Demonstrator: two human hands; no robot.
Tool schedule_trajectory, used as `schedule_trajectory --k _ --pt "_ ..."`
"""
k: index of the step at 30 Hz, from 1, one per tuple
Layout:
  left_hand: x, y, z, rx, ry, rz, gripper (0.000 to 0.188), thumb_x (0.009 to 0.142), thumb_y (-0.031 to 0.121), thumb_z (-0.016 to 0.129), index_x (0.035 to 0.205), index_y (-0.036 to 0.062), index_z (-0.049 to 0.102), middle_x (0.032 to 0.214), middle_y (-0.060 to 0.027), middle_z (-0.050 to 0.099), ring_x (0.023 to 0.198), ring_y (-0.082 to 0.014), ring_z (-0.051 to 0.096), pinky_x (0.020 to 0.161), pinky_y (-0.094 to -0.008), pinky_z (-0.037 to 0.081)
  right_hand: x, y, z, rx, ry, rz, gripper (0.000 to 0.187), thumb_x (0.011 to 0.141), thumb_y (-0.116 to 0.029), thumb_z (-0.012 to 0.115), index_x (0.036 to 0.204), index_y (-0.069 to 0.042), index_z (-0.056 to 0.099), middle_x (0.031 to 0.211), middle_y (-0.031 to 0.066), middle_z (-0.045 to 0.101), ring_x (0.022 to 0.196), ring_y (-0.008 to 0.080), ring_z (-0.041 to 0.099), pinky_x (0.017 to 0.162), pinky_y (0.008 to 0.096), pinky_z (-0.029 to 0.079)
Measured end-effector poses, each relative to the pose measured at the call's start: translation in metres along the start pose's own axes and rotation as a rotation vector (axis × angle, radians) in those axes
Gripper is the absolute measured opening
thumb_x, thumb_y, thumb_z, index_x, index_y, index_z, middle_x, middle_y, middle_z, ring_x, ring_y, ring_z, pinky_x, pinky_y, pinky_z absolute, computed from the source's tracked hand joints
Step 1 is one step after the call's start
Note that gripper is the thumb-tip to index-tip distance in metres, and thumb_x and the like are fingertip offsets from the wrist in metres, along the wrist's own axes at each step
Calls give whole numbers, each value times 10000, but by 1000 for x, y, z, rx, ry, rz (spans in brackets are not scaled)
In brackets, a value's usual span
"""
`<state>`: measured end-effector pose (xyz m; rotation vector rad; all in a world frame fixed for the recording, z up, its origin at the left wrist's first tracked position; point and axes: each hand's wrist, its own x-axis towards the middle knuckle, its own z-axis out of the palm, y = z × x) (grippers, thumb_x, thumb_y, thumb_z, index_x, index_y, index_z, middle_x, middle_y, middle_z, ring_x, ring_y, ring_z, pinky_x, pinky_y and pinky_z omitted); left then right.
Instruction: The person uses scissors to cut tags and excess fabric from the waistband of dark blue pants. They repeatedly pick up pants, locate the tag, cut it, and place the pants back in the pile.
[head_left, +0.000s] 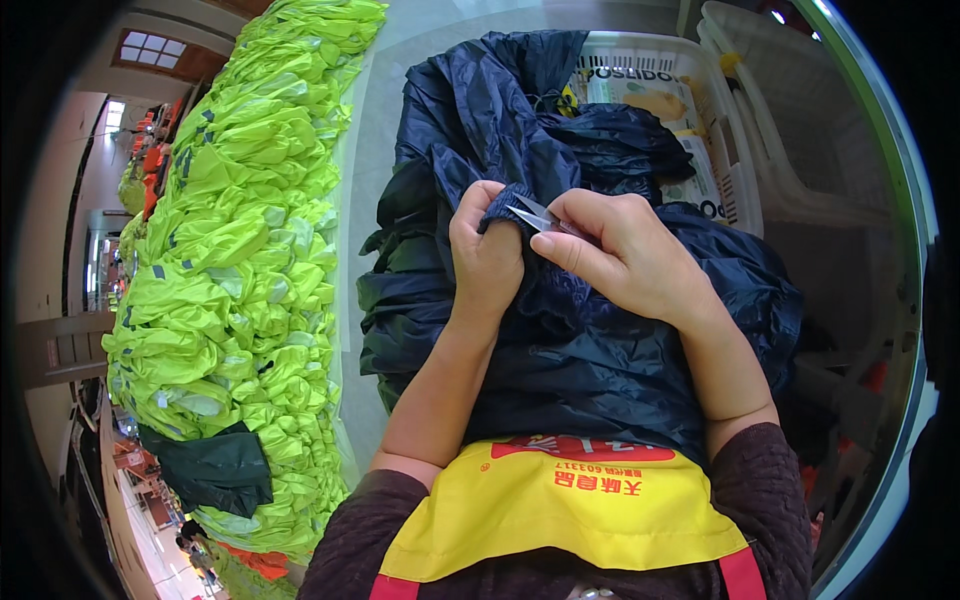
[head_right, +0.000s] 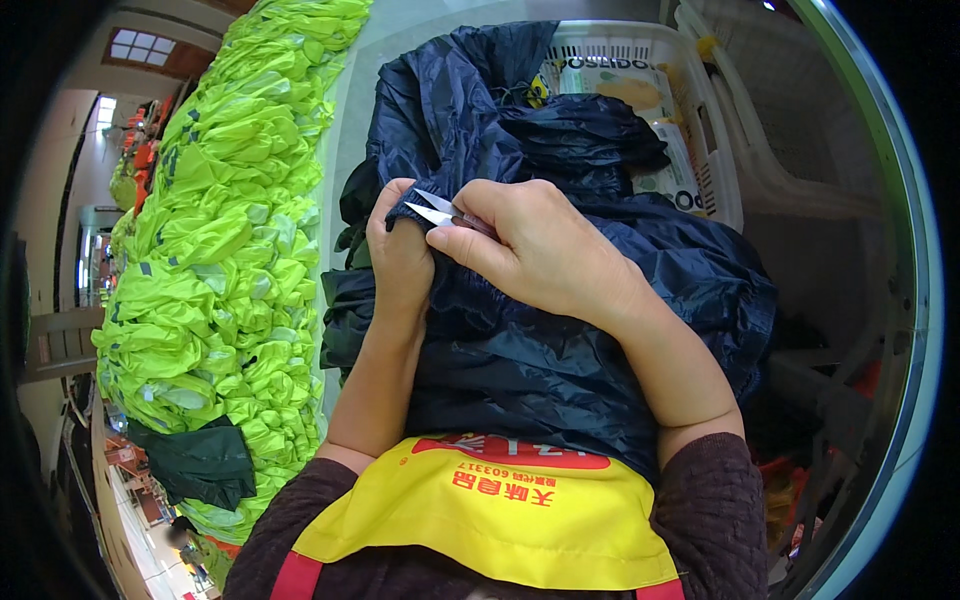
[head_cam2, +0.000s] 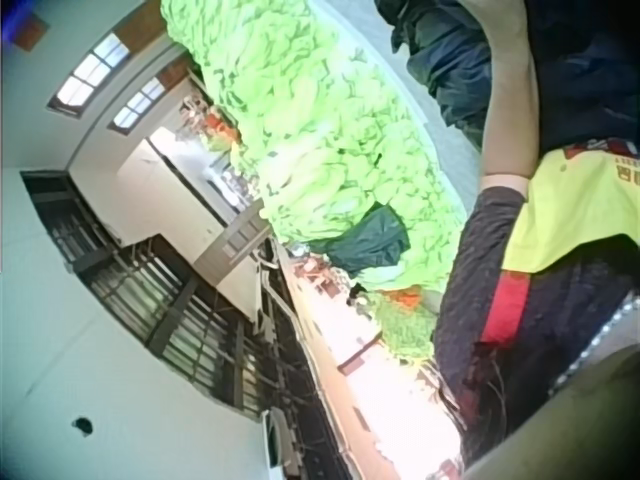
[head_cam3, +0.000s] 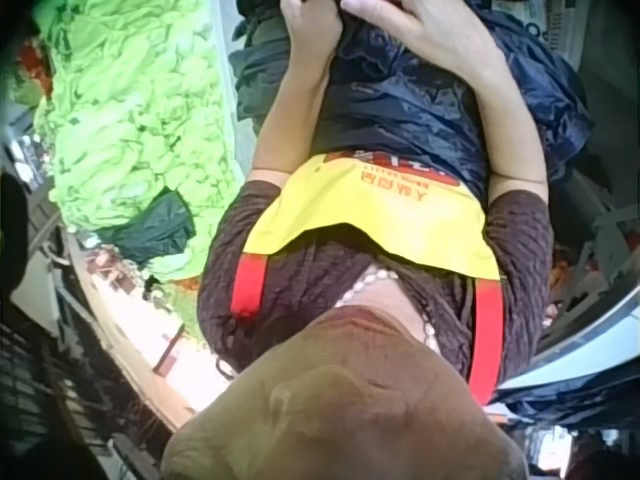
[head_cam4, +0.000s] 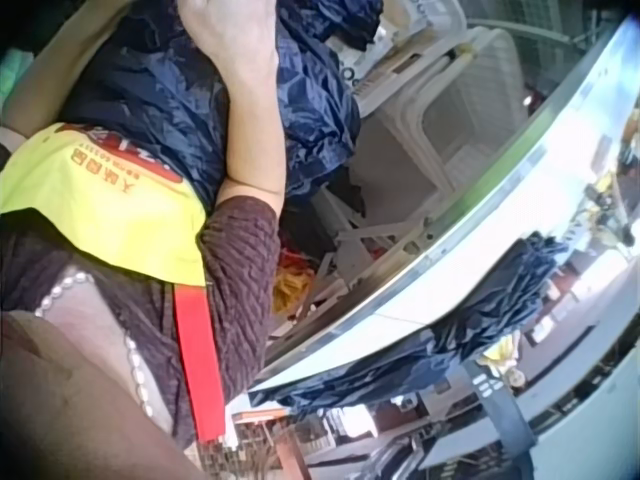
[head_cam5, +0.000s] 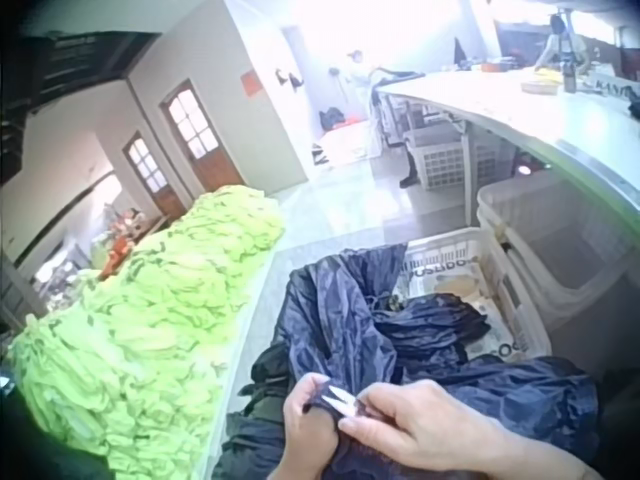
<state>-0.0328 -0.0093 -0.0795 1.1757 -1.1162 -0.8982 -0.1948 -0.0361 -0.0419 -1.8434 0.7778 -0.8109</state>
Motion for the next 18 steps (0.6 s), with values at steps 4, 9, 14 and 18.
schedule_trajectory --k 4,9,14,18 --pt "1 -1 0 47 -5 -1 34 794 41 504 815 19 520 729 27 513 687 -42 446 606 -202 382 0 -3 -6 -21 -40 41 331 855 -266 596 752 48 580 558 133 521 478 206 518 476 315 395" --pt "0 -3 2 50 -3 -14 35 788 21 513 822 13 519 731 28 508 691 -40 441 604 -199 381 -2 3 -8 -15 -46 47 354 865 -315 604 753 19 567 539 46 441 490 117 395 463 272 316" --pt "1 -4 1 66 -2 11 30 797 19 519 826 12 520 726 32 503 680 -31 434 585 -192 371 -2 4 -8 -33 -40 45 369 868 -322 597 740 21 559 537 49 438 489 122 395 462 278 317" --pt "1 -6 1 72 -1 12 23 801 18 525 823 13 521 719 38 499 665 -25 427 566 -188 361 -2 3 -11 -50 -71 72 362 868 -313 598 741 24 557 541 52 439 494 126 400 468 280 327"
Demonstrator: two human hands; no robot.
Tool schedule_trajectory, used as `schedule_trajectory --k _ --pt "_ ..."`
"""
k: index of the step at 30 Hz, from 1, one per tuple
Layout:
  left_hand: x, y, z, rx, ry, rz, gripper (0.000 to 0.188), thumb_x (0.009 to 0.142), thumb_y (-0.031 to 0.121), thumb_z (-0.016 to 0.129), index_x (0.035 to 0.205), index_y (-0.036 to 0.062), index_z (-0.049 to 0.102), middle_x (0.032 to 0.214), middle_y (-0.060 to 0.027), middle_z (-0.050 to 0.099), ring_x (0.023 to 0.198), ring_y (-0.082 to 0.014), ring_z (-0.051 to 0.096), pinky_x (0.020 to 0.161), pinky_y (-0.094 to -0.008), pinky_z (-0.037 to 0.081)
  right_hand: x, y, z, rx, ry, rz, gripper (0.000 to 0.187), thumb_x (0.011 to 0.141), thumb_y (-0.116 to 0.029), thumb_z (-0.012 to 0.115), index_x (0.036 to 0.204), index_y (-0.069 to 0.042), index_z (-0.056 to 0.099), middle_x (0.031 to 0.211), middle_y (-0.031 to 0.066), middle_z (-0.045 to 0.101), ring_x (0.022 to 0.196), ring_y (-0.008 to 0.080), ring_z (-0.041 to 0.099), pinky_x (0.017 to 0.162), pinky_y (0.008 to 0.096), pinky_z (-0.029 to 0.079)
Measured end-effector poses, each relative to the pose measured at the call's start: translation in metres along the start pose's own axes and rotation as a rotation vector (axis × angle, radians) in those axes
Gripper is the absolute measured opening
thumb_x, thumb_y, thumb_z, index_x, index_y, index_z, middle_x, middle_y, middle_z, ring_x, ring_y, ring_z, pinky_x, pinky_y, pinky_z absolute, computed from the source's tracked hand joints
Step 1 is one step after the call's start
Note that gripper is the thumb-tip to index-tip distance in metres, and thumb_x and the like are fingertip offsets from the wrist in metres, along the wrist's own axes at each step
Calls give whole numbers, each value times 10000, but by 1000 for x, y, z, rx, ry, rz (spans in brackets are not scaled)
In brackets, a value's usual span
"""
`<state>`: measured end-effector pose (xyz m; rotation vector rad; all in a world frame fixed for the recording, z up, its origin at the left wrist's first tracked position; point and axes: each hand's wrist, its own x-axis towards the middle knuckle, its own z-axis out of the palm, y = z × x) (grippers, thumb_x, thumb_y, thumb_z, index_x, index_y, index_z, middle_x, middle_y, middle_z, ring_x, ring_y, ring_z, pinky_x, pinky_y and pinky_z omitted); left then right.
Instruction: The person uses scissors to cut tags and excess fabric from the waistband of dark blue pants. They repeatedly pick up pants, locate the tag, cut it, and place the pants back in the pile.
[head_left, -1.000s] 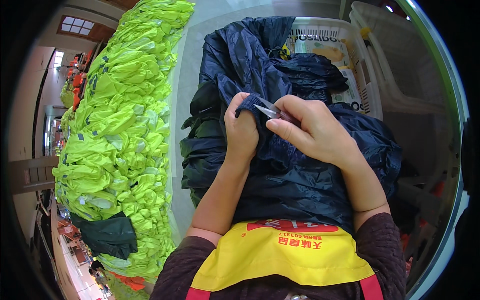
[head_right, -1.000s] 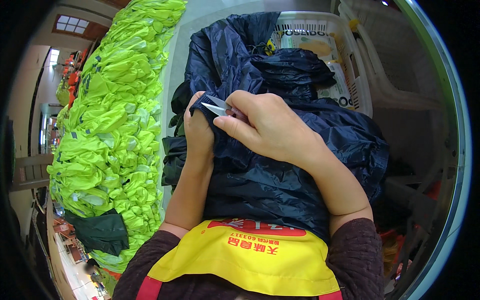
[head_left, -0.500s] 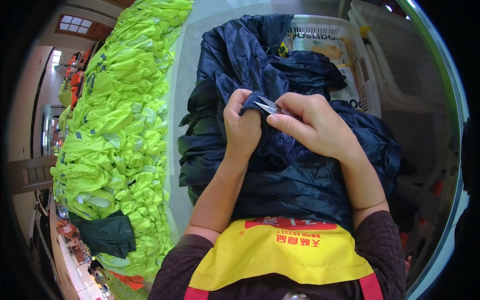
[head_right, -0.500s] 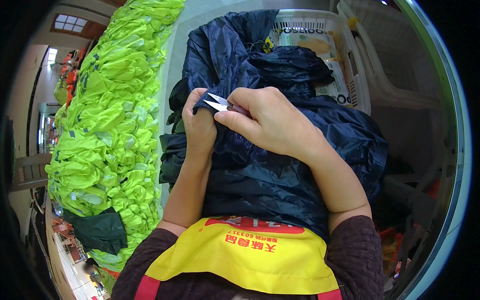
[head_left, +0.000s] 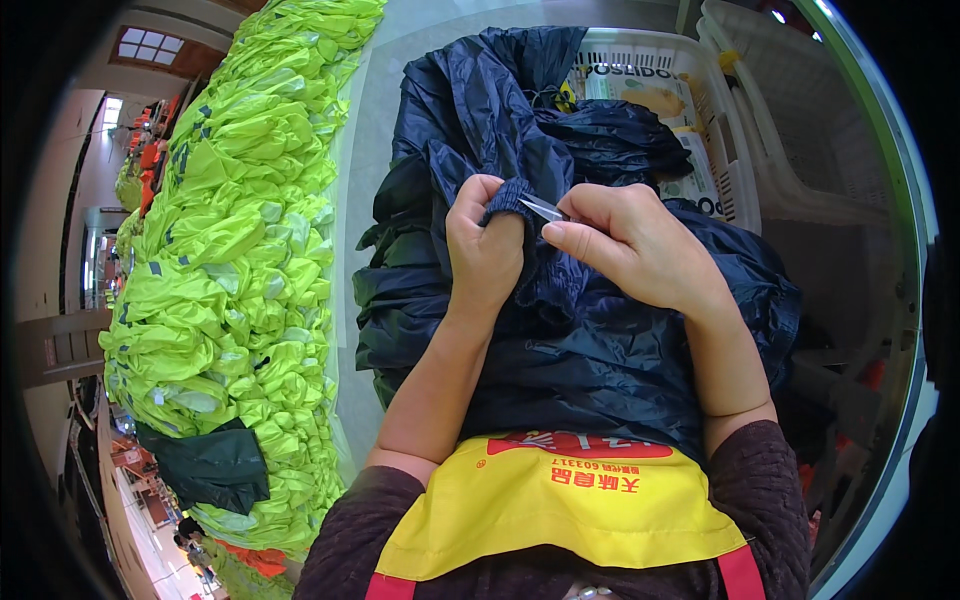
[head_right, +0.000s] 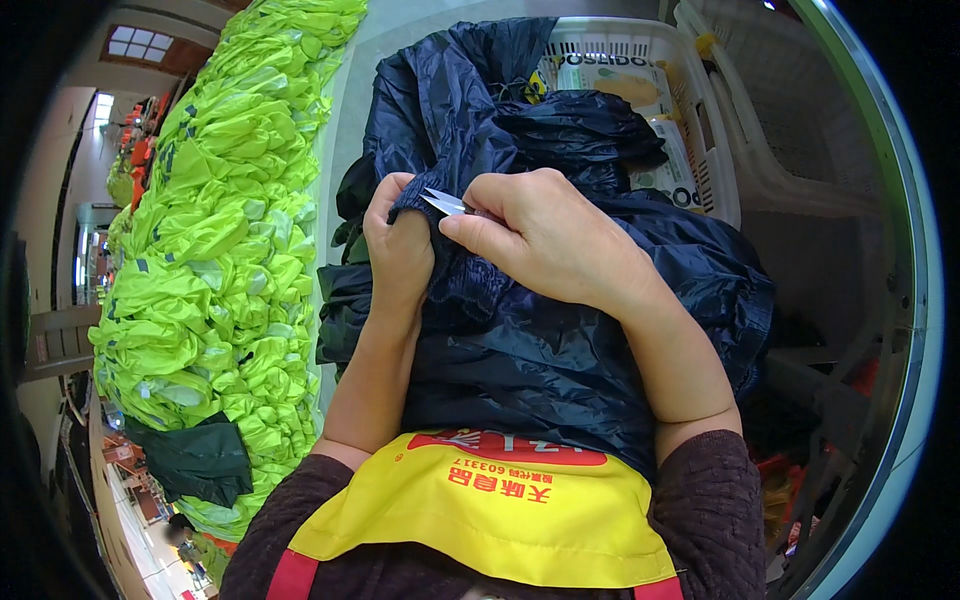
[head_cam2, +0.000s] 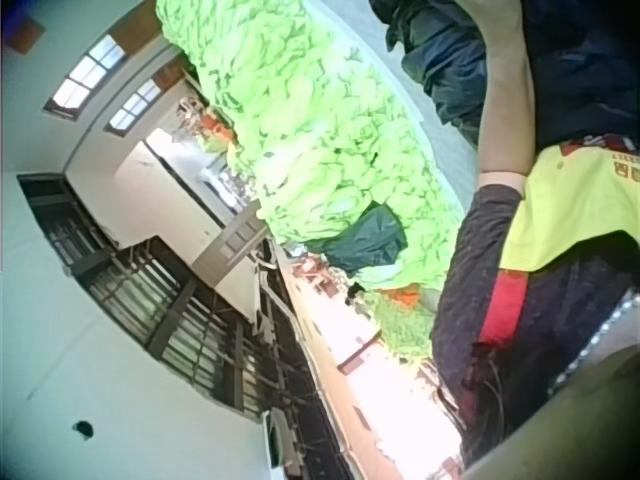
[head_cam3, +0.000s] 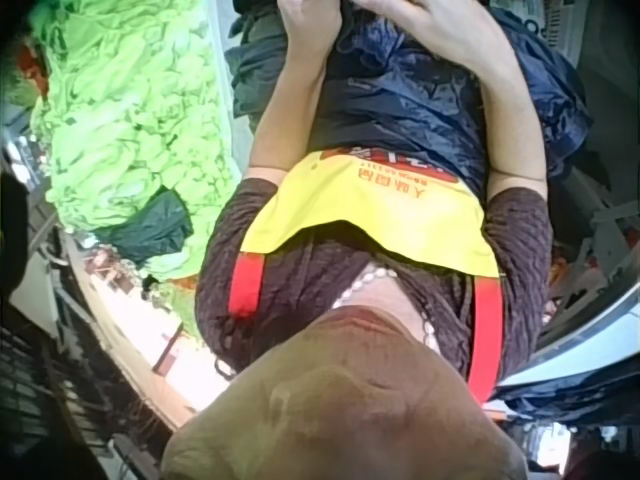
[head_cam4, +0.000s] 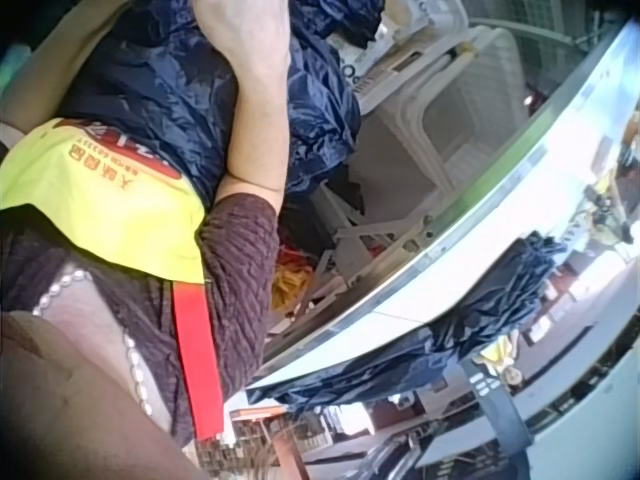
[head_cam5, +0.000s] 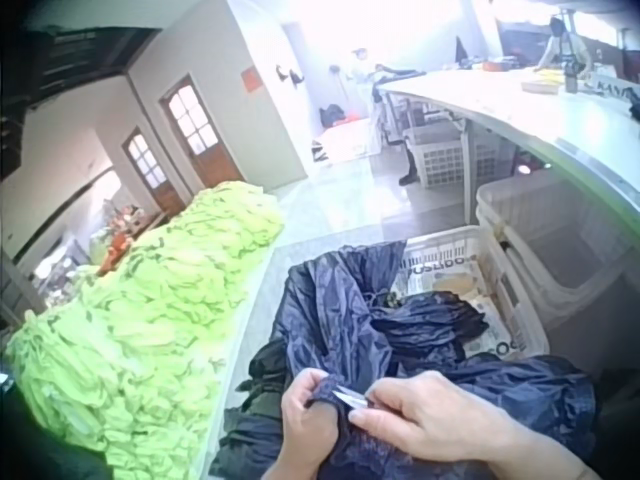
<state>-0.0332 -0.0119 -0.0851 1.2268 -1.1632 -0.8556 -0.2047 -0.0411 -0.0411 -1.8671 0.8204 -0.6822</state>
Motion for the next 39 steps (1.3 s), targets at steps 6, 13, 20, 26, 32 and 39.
schedule_trajectory --k 6,13,20,26,32,39 --pt "-1 0 1 -57 11 -59 63 848 55 562 807 28 521 701 61 490 640 -9 408 543 -173 339 2 9 -2 -44 166 -8 290 899 -239 569 762 16 562 569 17 446 529 87 408 487 260 340" --pt "-3 5 5 -29 -55 -53 68 845 51 580 816 35 520 707 63 494 641 -4 415 537 -169 337 15 26 10 310 287 -130 297 872 -259 617 1008 5 609 707 -3 524 655 86 492 595 238 404" --pt "-7 2 6 17 -113 -51 49 825 23 571 822 35 524 710 57 506 636 -5 426 540 -168 342 19 39 17 337 245 -243 166 833 -153 666 890 3 659 713 -18 566 634 47 465 582 206 387" --pt "-2 -8 4 -134 -58 -127 53 853 46 545 804 32 533 694 66 491 630 -5 412 541 -169 335 24 67 -12 259 367 11 261 873 -256 626 813 -2 609 626 -40 463 601 34 395 518 209 307" --pt "-1 -7 -1 -153 18 -112 70 878 71 548 816 39 541 696 68 489 627 -5 407 548 -163 331 9 30 -16 257 41 -22 333 927 -307 461 816 -15 576 657 3 453 588 72 392 525 224 324" --pt "0 2 -5 -193 -105 -112 67 883 71 542 823 41 544 719 58 507 649 -4 427 565 -159 341 9 29 -12 0 -124 -216 399 927 -367 487 835 12 568 617 84 503 551 191 487 522 294 396"
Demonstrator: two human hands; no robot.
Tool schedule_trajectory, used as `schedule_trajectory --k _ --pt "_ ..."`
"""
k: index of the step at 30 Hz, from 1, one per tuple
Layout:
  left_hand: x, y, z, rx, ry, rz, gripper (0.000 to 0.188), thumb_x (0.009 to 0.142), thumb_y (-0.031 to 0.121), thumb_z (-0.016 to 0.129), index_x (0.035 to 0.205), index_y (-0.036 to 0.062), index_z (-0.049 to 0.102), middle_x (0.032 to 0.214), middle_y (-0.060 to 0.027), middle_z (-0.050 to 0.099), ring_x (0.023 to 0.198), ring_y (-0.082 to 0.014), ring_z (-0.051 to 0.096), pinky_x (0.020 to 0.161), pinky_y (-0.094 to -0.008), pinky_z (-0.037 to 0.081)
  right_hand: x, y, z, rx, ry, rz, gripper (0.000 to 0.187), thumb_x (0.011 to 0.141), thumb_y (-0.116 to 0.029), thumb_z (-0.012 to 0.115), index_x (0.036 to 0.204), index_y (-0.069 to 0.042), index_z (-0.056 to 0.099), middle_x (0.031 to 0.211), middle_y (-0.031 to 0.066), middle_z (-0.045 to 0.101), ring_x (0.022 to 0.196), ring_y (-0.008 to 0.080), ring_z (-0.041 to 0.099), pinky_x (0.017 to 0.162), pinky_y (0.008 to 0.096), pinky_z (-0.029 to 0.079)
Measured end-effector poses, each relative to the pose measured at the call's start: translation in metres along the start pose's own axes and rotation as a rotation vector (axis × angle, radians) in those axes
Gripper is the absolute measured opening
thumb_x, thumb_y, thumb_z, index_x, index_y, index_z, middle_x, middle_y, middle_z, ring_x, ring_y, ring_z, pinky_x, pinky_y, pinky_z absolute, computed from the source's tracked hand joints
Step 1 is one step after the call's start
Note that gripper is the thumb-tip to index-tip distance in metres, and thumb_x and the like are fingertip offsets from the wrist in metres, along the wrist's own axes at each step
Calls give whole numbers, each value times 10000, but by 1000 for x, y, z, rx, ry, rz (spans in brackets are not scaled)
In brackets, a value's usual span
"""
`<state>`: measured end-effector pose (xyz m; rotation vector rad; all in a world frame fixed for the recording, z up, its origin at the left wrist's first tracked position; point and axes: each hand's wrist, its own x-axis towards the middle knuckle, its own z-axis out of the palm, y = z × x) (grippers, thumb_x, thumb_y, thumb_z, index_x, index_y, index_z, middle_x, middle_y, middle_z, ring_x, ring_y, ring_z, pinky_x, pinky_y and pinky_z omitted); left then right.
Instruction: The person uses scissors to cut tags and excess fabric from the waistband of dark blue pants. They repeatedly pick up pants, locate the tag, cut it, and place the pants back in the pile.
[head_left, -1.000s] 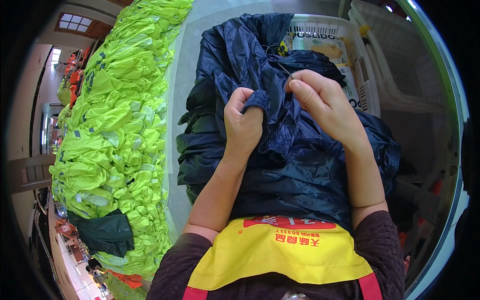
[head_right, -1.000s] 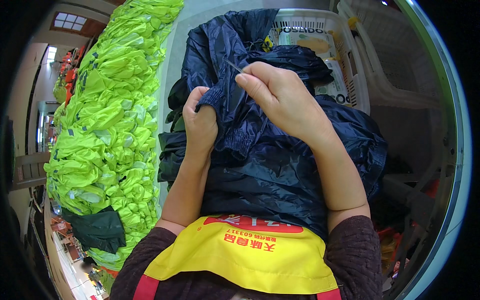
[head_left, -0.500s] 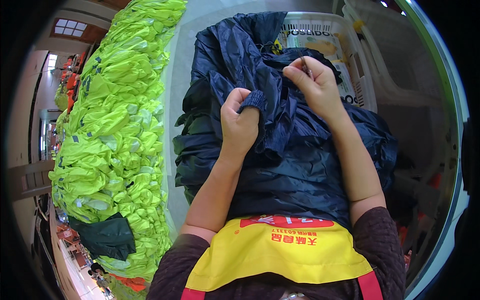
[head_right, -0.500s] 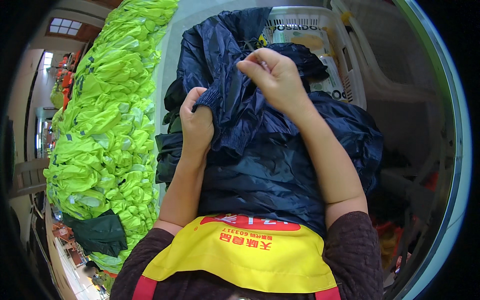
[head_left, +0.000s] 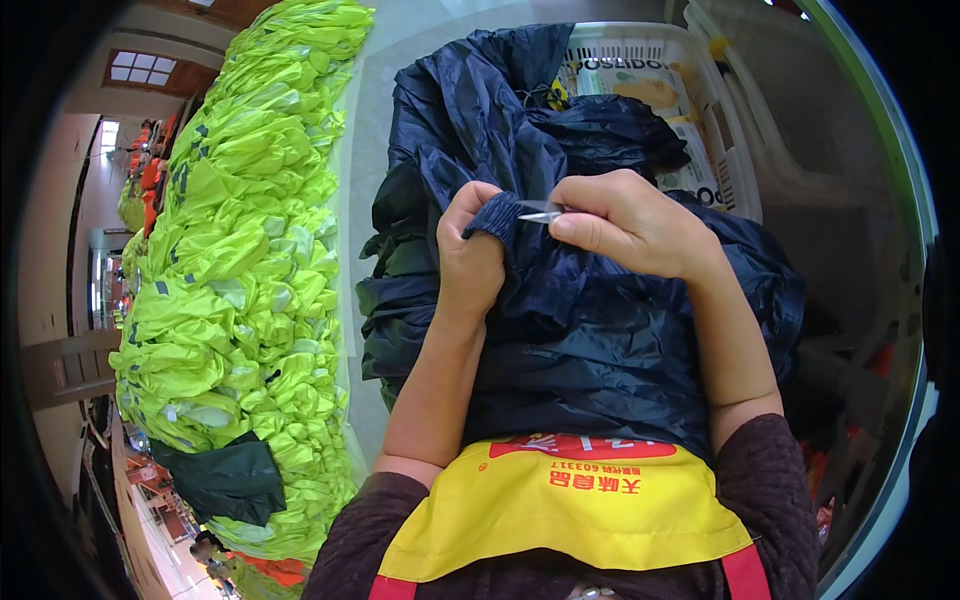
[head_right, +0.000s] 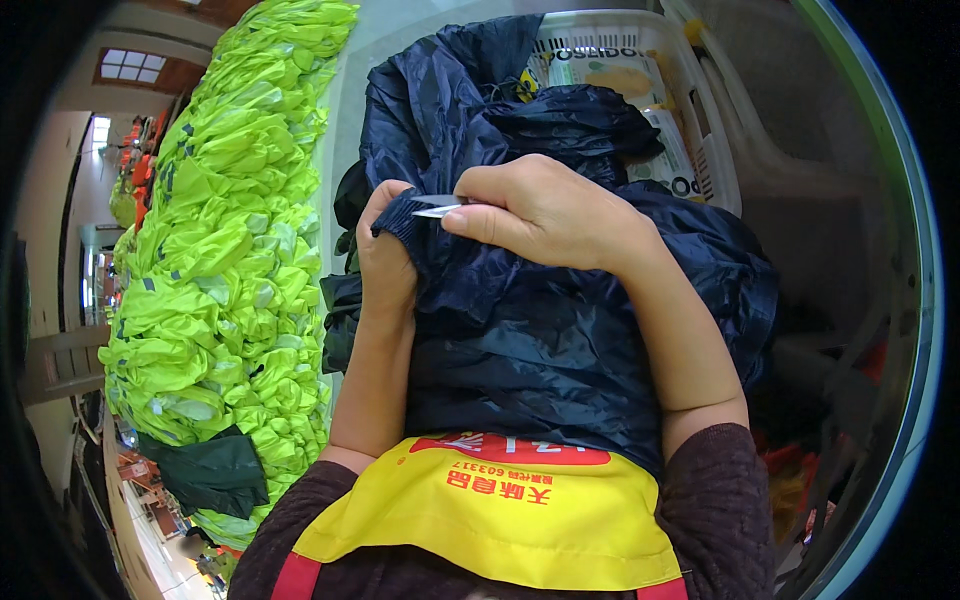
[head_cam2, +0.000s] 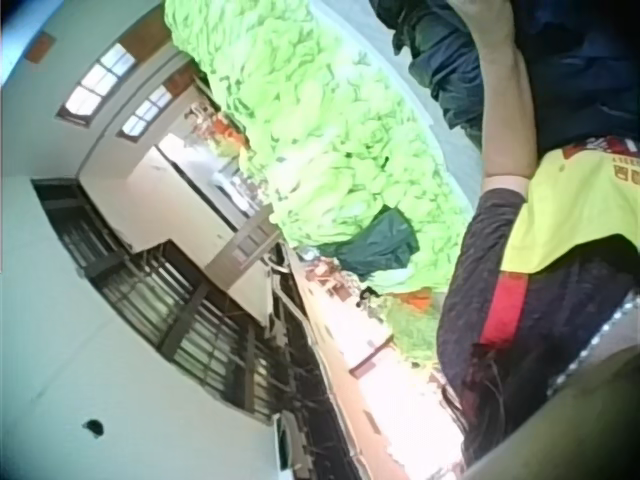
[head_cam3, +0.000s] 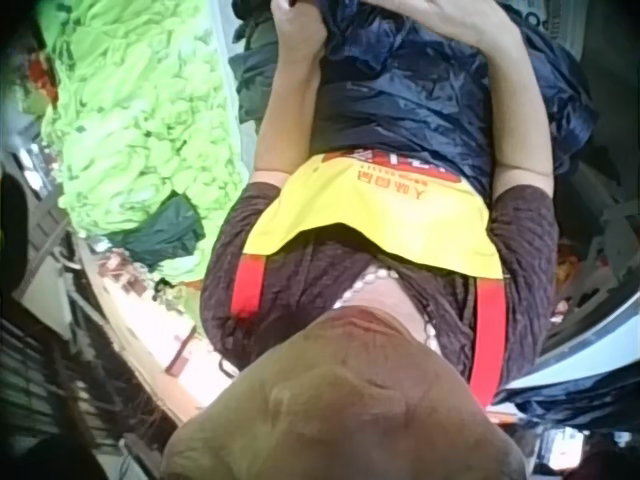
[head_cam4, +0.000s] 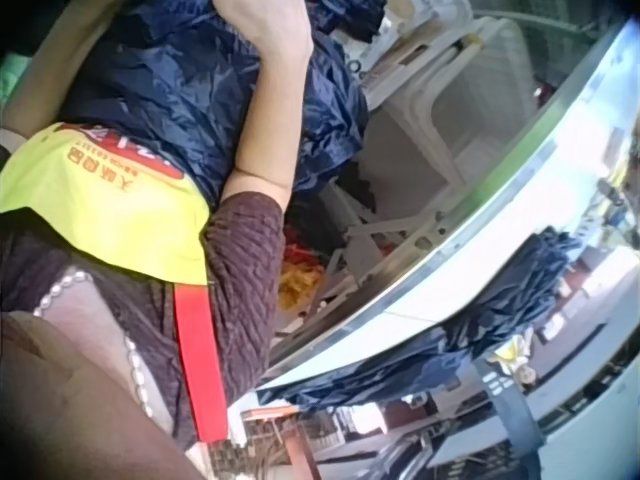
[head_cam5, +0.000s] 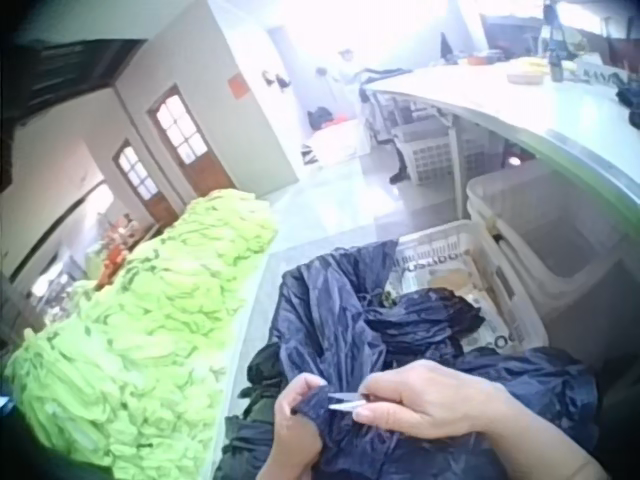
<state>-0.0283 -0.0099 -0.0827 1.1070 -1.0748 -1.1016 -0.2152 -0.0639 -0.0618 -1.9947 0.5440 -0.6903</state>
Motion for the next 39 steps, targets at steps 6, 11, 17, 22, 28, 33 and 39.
schedule_trajectory --k 6,11,17,22,28,33,39 --pt "2 0 -2 13 -85 -13 38 852 29 526 817 29 542 722 50 517 657 -10 440 569 -165 346 1 9 4 -25 -28 -51 416 927 -385 479 841 10 573 617 105 505 553 227 509 517 321 398" --pt "3 -2 -2 64 -115 -30 34 828 7 520 807 23 542 723 42 523 656 -19 447 569 -172 349 1 10 3 -32 -37 -64 427 923 -394 483 833 13 578 610 108 510 545 223 517 511 315 400" --pt "3 -3 -4 62 -125 -41 35 822 -2 522 808 20 544 723 39 526 655 -21 446 564 -173 350 1 5 0 -22 -53 -7 456 925 -414 475 806 9 595 572 112 509 520 239 519 508 329 406" --pt "2 -4 -2 101 -143 -57 25 820 1 555 809 23 548 713 44 520 647 -15 439 557 -171 344 1 7 1 -93 -28 -6 476 926 -429 478 768 -2 617 554 136 515 517 275 542 512 353 420" --pt "2 -3 -3 124 -177 -52 29 855 70 560 842 49 543 741 41 554 659 -19 498 590 -157 392 -2 1 0 152 -126 -207 418 916 -375 513 738 -3 580 563 85 496 496 205 499 488 295 395" --pt "3 -6 0 59 -141 -70 98 863 78 603 804 39 535 694 70 478 610 -2 388 525 -162 295 -1 10 1 177 165 20 354 905 -335 528 910 8 617 775 49 583 730 116 534 662 244 427" --pt "4 -5 5 126 -147 74 19 822 13 557 821 32 552 720 49 517 659 -10 429 565 -170 340 6 -1 26 271 254 32 269 802 -209 707 971 -7 652 593 -25 455 548 47 408 495 210 353"
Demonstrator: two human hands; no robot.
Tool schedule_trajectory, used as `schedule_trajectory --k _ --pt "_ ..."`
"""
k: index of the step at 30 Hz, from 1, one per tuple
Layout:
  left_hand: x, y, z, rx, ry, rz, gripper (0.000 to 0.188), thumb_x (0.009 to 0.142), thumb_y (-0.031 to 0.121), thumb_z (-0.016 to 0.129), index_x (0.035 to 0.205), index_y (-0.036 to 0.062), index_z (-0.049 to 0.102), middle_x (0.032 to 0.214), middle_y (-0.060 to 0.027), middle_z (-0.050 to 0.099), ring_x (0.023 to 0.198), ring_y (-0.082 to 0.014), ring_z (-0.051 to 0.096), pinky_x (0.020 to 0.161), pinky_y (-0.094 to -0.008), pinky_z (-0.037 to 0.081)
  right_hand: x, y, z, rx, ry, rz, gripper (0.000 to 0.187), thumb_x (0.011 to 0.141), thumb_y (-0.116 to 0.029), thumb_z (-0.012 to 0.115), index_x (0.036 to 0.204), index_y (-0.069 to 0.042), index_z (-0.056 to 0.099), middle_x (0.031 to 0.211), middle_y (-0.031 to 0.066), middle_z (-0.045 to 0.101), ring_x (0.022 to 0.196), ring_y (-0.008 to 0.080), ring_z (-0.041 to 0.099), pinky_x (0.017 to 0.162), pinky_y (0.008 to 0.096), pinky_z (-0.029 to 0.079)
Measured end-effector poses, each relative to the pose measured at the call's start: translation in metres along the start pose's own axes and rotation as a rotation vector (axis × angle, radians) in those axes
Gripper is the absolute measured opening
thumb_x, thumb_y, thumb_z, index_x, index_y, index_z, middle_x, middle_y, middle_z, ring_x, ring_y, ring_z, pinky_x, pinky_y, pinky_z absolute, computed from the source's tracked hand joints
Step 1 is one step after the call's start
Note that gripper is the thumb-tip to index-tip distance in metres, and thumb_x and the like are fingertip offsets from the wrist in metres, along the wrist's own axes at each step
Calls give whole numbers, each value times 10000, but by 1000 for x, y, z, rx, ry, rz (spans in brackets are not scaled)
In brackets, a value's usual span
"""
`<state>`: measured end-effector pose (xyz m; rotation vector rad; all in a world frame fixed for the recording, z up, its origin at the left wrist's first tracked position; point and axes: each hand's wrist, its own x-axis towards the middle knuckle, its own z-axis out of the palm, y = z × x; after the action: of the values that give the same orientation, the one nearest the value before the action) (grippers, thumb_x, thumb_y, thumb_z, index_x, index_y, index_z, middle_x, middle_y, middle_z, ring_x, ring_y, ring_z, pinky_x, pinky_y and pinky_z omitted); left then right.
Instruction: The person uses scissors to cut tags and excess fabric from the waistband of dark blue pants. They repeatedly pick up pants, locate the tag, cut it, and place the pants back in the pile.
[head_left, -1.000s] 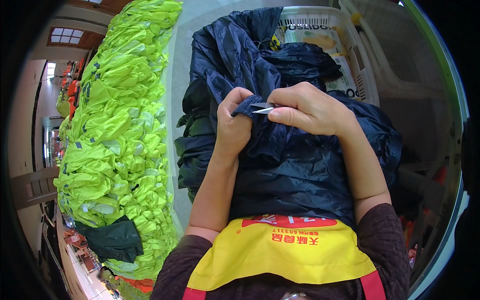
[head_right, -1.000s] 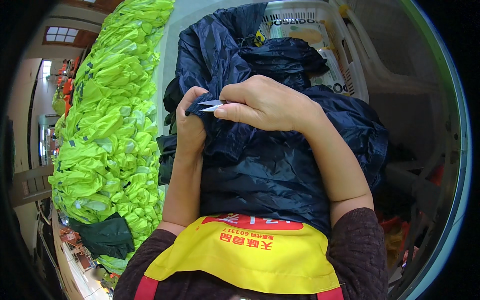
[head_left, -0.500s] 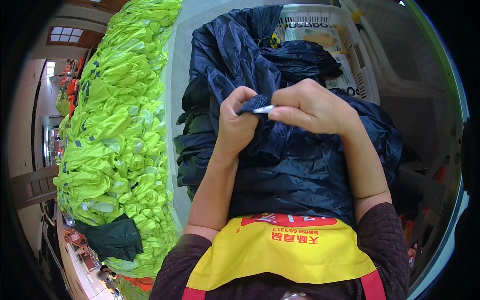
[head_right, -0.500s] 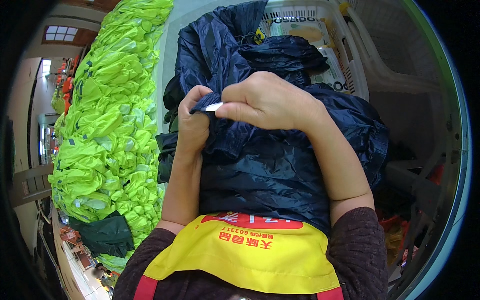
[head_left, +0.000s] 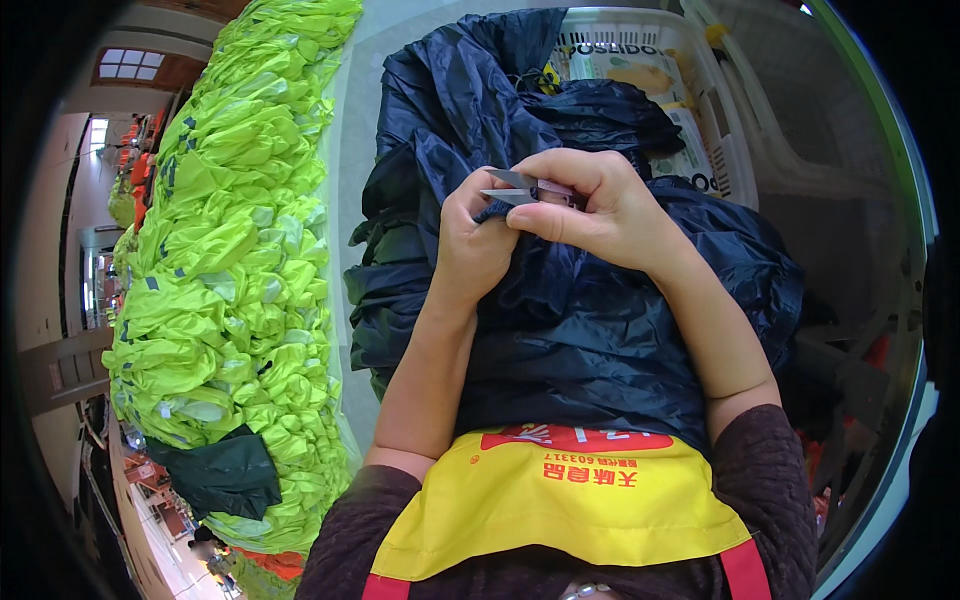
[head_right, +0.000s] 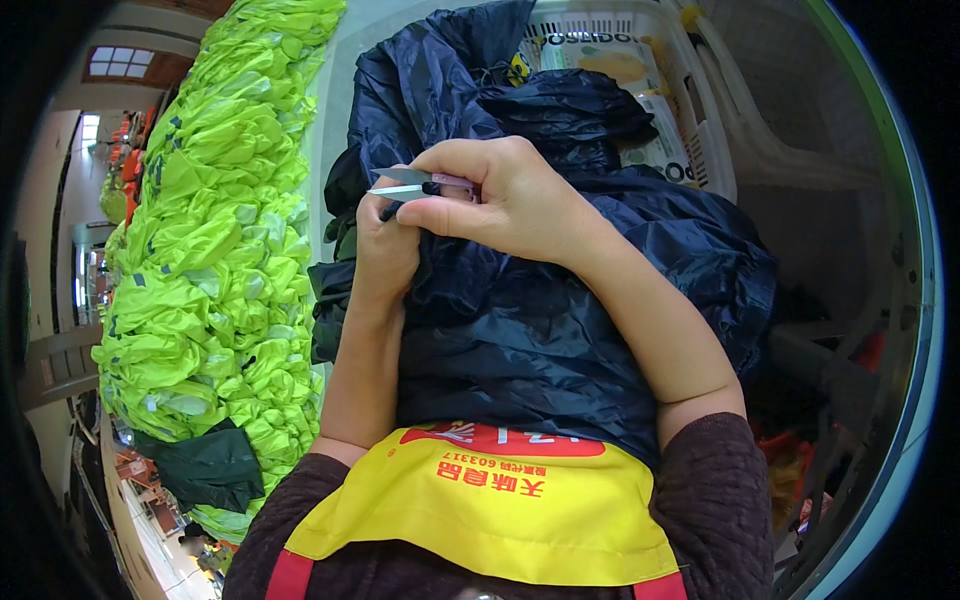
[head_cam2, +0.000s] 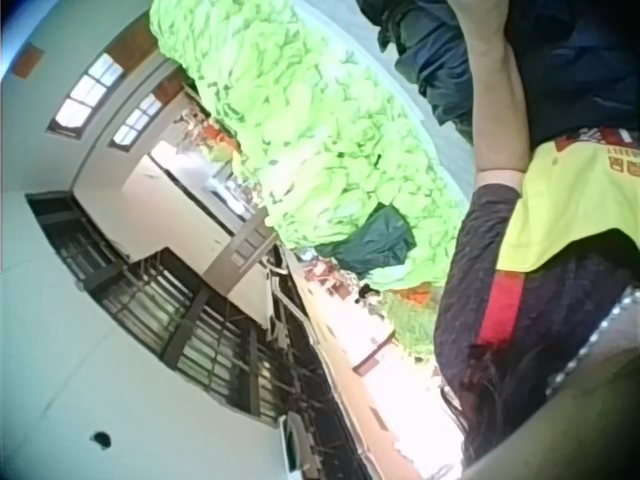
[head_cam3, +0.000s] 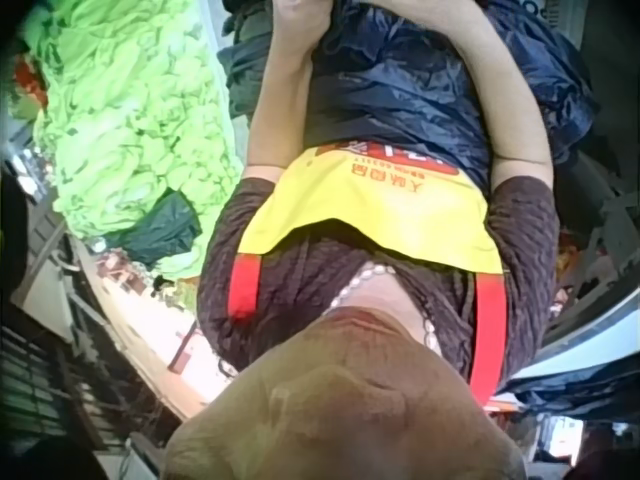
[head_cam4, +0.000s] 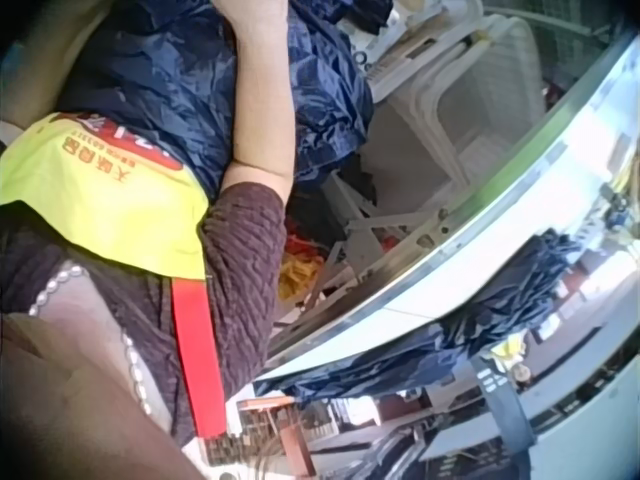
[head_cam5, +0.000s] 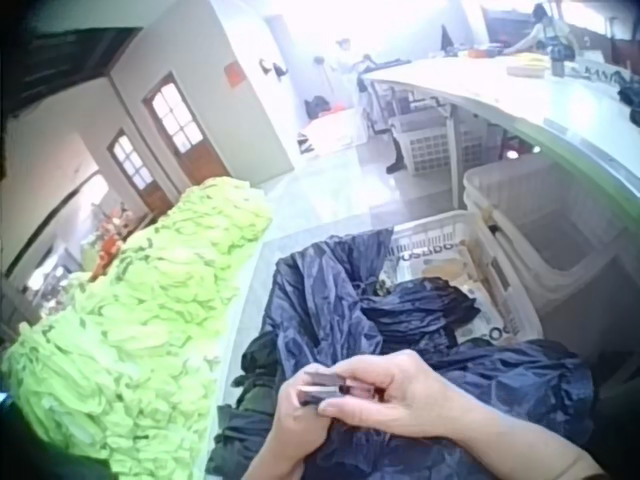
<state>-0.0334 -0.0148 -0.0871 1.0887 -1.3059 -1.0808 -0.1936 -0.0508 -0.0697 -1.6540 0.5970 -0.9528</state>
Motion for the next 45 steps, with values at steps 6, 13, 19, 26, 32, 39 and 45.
schedule_trajectory --k 6,13,19,26,32,39,45 --pt "0 -4 -6 -119 90 -137 69 856 33 502 814 36 556 710 56 523 641 -1 431 551 -157 334 -1 4 0 -174 152 -103 198 796 -150 701 763 -19 556 615 -27 441 559 54 376 503 212 323" --pt "0 2 -1 -242 213 -184 91 872 23 480 850 35 568 729 49 545 644 -8 470 565 -158 371 -1 -1 5 -32 228 -27 244 813 -175 689 744 -5 529 611 17 445 579 67 400 508 244 361" --pt "3 3 1 -68 331 -34 297 850 -27 486 1139 -9 550 904 -4 571 747 -33 487 666 -168 393 -4 -6 16 -197 102 20 273 716 -151 732 869 -15 552 674 35 497 580 96 449 537 232 387" --pt "0 16 -8 174 157 41 274 834 -39 512 1073 4 639 946 -13 628 794 -58 530 718 -189 424 0 -8 -6 -67 33 77 210 724 -129 730 864 -19 619 716 16 558 612 81 484 546 221 385" --pt "-6 9 -6 191 -52 67 252 772 -42 542 1004 -20 639 932 -70 657 864 -110 592 788 -238 459 5 4 -3 -158 103 -310 211 749 -138 741 867 1 636 726 46 563 637 137 522 581 248 421" --pt "-9 -1 -13 -67 -66 -189 213 794 -27 552 989 -27 639 921 -42 655 859 -98 593 776 -218 462 2 10 4 -59 137 -181 161 753 -92 731 803 10 617 701 51 564 642 126 530 585 239 423" --pt "-9 5 -7 -244 50 -166 199 865 54 547 1037 -13 620 873 -87 663 738 -130 648 680 -237 539 2 9 -2 -87 218 -81 160 840 -160 654 855 -2 629 726 42 586 639 90 519 583 229 418"
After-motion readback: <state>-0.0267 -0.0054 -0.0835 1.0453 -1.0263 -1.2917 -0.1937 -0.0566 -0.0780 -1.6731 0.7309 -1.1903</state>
